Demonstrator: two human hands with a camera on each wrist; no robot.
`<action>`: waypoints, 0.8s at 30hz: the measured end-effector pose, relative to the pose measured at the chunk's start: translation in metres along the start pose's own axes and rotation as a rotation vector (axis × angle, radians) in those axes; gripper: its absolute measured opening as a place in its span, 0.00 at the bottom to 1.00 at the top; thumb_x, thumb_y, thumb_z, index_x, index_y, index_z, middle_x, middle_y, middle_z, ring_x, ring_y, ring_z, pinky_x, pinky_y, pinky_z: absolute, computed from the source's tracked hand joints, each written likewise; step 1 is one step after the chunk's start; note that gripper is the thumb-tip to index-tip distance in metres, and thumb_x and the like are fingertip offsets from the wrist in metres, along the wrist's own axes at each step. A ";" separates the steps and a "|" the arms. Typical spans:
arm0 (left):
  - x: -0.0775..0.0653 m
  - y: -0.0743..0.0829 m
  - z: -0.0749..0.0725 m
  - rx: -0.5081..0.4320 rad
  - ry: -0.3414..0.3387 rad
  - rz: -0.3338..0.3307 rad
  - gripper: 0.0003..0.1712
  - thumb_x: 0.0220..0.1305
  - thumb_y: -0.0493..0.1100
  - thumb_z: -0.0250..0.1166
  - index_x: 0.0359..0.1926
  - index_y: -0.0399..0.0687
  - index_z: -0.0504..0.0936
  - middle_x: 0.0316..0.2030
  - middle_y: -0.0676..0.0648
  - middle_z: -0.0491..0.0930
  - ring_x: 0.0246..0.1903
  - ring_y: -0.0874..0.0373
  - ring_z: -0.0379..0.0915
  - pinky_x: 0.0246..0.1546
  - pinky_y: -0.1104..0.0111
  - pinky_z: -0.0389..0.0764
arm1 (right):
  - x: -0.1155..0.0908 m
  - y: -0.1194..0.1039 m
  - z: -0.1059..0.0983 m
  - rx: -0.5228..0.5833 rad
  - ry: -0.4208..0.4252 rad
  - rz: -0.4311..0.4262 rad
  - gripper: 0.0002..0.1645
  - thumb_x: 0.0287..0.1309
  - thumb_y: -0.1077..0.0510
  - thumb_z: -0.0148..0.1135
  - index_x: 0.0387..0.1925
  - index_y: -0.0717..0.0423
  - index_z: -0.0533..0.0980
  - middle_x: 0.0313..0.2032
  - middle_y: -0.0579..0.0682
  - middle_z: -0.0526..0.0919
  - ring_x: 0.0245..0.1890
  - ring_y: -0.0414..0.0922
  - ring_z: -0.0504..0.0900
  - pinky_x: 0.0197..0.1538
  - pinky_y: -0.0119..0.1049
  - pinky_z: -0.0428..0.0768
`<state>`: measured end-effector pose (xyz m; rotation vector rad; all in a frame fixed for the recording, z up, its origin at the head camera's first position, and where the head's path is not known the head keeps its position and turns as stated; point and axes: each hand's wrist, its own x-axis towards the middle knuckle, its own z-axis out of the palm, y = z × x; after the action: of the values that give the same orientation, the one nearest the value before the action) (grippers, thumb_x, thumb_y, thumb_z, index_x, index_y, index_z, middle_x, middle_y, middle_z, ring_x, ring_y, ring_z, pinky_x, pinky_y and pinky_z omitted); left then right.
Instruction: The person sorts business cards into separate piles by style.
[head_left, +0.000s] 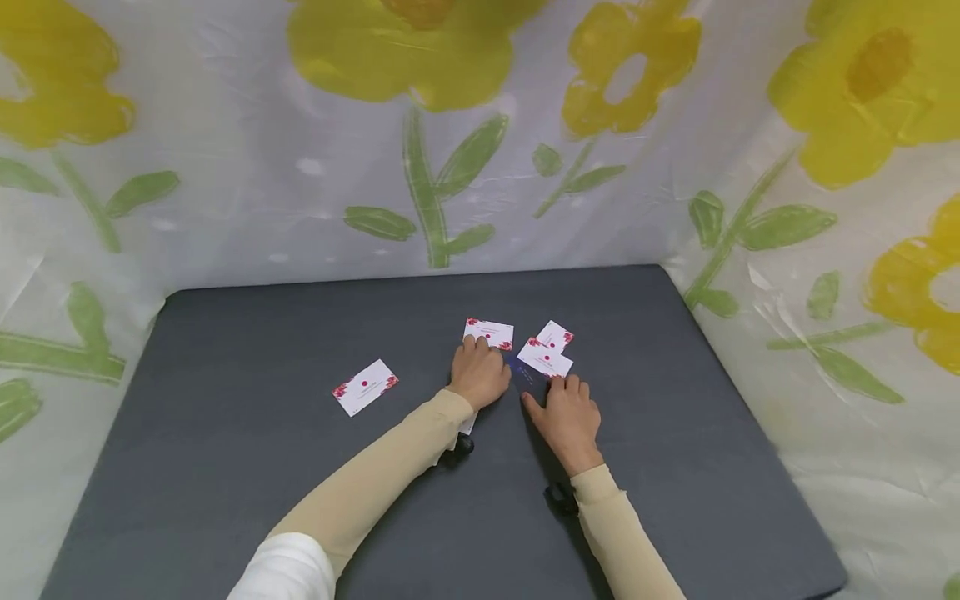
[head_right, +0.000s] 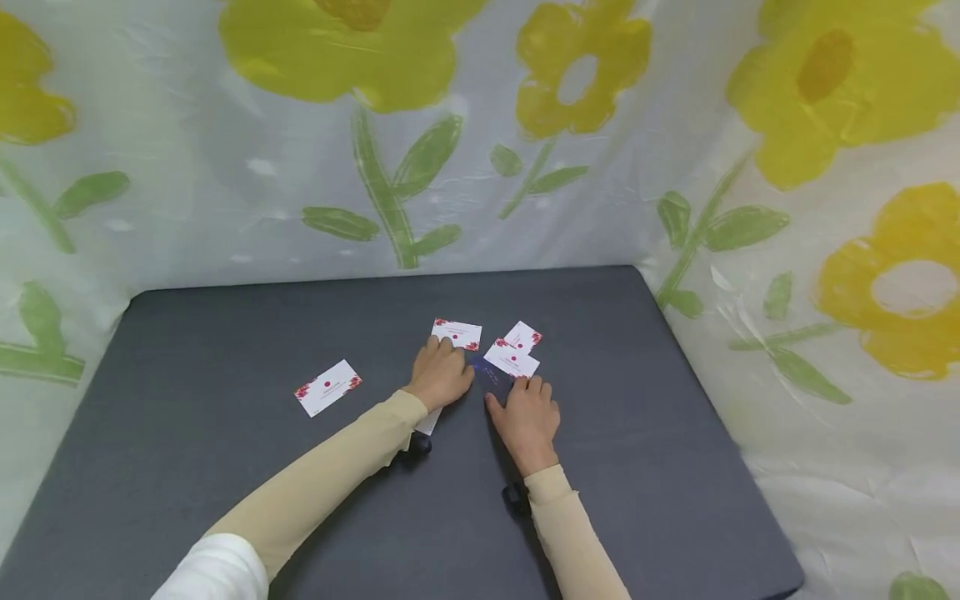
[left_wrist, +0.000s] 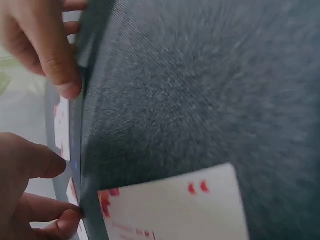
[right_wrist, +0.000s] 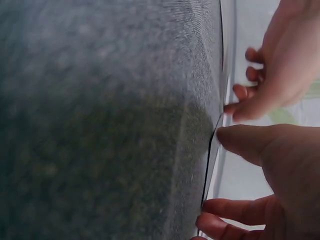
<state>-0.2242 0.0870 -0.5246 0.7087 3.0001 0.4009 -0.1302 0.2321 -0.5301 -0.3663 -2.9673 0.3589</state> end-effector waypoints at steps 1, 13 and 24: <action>0.001 0.001 0.002 0.030 0.014 0.003 0.19 0.73 0.50 0.62 0.39 0.37 0.89 0.44 0.37 0.83 0.48 0.42 0.73 0.51 0.52 0.79 | 0.000 -0.001 0.001 -0.006 0.002 -0.010 0.35 0.62 0.38 0.71 0.48 0.68 0.80 0.41 0.64 0.79 0.42 0.59 0.78 0.39 0.54 0.81; -0.002 0.004 0.005 0.180 0.119 0.124 0.20 0.67 0.52 0.71 0.46 0.39 0.88 0.42 0.41 0.84 0.45 0.47 0.73 0.47 0.58 0.79 | 0.003 -0.001 -0.002 -0.049 0.031 -0.081 0.32 0.60 0.42 0.74 0.44 0.70 0.79 0.38 0.63 0.78 0.39 0.58 0.77 0.35 0.52 0.79; -0.018 -0.005 -0.005 0.030 0.037 0.023 0.24 0.64 0.50 0.74 0.50 0.34 0.83 0.46 0.38 0.83 0.48 0.45 0.70 0.52 0.54 0.76 | 0.002 0.003 0.002 0.144 -0.069 -0.037 0.33 0.61 0.46 0.75 0.60 0.62 0.77 0.51 0.63 0.79 0.51 0.60 0.76 0.53 0.55 0.78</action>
<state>-0.2110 0.0737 -0.5217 0.7465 3.0413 0.3738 -0.1321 0.2351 -0.5326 -0.2881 -2.9869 0.5882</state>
